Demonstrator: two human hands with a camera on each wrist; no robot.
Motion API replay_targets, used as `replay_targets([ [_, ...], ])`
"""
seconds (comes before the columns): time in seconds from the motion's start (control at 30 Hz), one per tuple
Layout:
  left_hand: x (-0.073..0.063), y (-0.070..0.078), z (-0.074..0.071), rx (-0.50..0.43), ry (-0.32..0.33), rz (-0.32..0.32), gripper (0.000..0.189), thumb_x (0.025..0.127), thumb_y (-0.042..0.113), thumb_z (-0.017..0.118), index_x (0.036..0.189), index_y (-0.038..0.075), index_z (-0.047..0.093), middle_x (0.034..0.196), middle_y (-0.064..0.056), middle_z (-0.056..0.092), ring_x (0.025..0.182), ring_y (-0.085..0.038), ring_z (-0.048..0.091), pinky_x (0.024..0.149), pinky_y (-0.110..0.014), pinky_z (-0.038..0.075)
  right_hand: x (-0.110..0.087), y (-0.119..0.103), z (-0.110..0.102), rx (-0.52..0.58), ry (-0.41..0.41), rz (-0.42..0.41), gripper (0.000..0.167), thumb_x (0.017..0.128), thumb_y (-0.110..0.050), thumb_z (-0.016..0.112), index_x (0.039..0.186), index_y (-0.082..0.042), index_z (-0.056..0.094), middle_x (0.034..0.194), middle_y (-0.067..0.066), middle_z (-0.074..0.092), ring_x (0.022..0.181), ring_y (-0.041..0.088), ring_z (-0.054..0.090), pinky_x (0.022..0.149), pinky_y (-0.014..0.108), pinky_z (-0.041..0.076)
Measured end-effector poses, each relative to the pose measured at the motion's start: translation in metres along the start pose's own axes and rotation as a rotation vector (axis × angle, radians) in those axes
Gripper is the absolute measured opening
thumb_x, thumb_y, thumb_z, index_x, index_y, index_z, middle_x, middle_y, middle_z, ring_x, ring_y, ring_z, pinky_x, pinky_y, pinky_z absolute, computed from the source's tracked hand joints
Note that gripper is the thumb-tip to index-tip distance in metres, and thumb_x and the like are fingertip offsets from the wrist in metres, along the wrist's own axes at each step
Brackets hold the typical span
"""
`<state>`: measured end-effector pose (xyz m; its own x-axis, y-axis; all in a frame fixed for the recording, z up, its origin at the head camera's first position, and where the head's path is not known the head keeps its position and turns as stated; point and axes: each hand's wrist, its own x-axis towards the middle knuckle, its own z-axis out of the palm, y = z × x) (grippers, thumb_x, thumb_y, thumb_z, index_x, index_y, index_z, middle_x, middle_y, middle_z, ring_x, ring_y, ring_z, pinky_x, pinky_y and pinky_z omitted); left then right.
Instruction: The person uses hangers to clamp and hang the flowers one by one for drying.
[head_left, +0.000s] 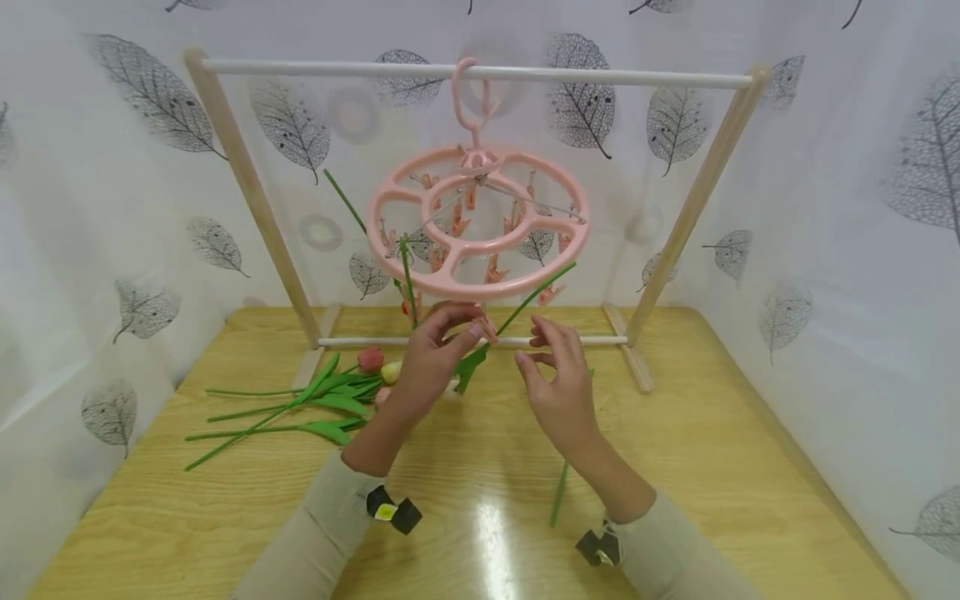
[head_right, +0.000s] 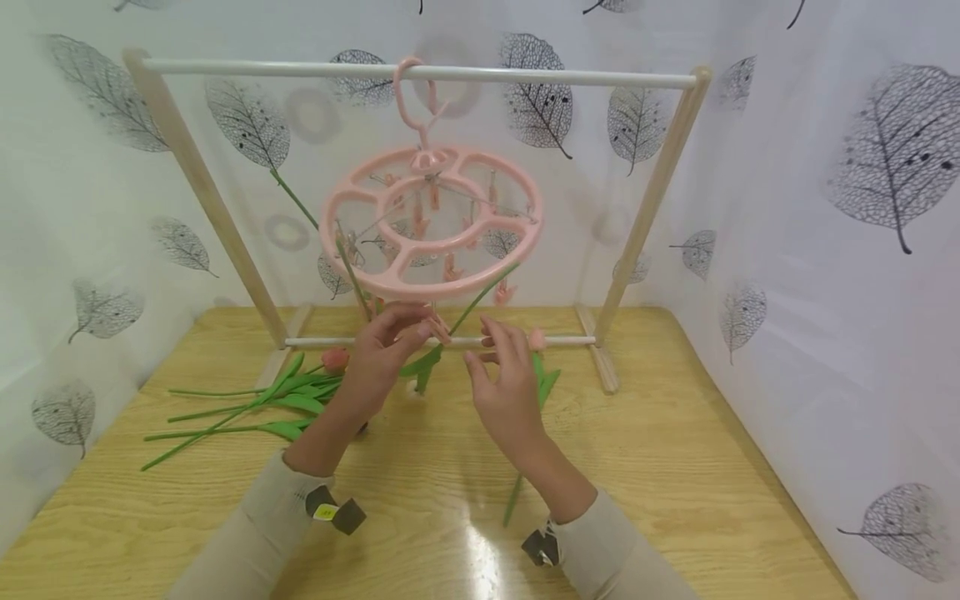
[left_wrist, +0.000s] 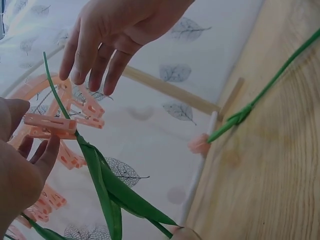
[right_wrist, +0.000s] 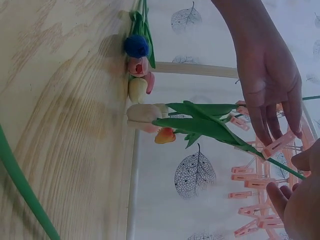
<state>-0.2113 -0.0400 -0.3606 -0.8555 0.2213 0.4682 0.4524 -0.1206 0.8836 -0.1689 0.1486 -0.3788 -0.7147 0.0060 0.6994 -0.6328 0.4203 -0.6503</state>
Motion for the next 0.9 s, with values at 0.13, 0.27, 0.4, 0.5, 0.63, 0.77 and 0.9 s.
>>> replay_targets([
  [0.13,-0.002,0.003,-0.008,0.091,0.03,0.067,0.022,0.099,0.011,0.065,0.118,0.0,0.067,0.129,-0.01,0.055,0.121,-0.02,0.054,0.1,-0.03,0.053,-0.001,0.0,-0.003,-0.007,-0.001,0.001,0.049,0.092,0.003,0.069,0.138,0.001,0.054,0.121,0.017,0.054,0.111,0.026,0.057,0.091,0.028,0.057],
  [0.27,-0.006,0.009,-0.016,0.217,0.039,0.149,0.018,0.099,0.011,0.064,0.115,0.003,0.069,0.125,-0.008,0.058,0.114,-0.018,0.056,0.096,-0.033,0.054,-0.002,0.005,-0.013,-0.021,0.016,-0.002,0.045,0.092,0.004,0.069,0.135,0.002,0.056,0.122,0.019,0.055,0.11,0.027,0.058,0.091,0.017,0.053],
  [0.4,-0.008,0.021,-0.02,0.367,0.032,0.286,0.017,0.098,0.01,0.066,0.114,0.007,0.071,0.119,-0.006,0.063,0.107,-0.018,0.059,0.093,-0.033,0.053,-0.006,0.015,-0.027,-0.046,0.01,0.052,0.044,0.093,0.002,0.069,0.135,0.0,0.057,0.124,0.019,0.055,0.111,0.026,0.057,0.09,0.011,0.05],
  [0.5,-0.003,0.034,-0.018,0.488,0.011,0.405,0.019,0.095,0.008,0.07,0.114,0.006,0.072,0.116,-0.005,0.064,0.109,-0.019,0.058,0.095,-0.034,0.05,-0.011,0.022,-0.04,-0.069,-0.013,0.118,0.042,0.095,-0.001,0.067,0.136,-0.001,0.056,0.124,0.017,0.055,0.111,0.028,0.057,0.089,0.009,0.049],
  [0.63,0.011,0.049,-0.012,0.63,-0.03,0.52,0.02,0.091,0.007,0.074,0.112,0.005,0.073,0.115,-0.007,0.065,0.113,-0.023,0.057,0.098,-0.039,0.048,-0.02,0.032,-0.055,-0.083,-0.073,0.223,0.041,0.099,-0.009,0.064,0.138,-0.001,0.054,0.124,0.013,0.055,0.11,0.026,0.057,0.086,0.009,0.049],
  [0.77,0.024,0.059,-0.01,0.715,-0.075,0.596,0.02,0.091,0.008,0.075,0.111,0.004,0.073,0.112,-0.01,0.066,0.111,-0.026,0.057,0.105,-0.042,0.045,-0.028,0.042,-0.067,-0.118,-0.149,0.316,0.044,0.101,-0.017,0.063,0.14,-0.001,0.052,0.128,0.015,0.054,0.112,0.025,0.057,0.085,0.011,0.049],
  [0.9,0.034,0.062,-0.01,0.765,-0.133,0.593,0.023,0.093,0.011,0.074,0.115,0.004,0.072,0.117,-0.01,0.066,0.11,-0.026,0.056,0.106,-0.042,0.045,-0.038,0.054,-0.073,-0.171,-0.227,0.415,0.047,0.102,-0.021,0.062,0.141,0.001,0.05,0.131,0.021,0.054,0.114,0.031,0.058,0.085,0.018,0.052],
])
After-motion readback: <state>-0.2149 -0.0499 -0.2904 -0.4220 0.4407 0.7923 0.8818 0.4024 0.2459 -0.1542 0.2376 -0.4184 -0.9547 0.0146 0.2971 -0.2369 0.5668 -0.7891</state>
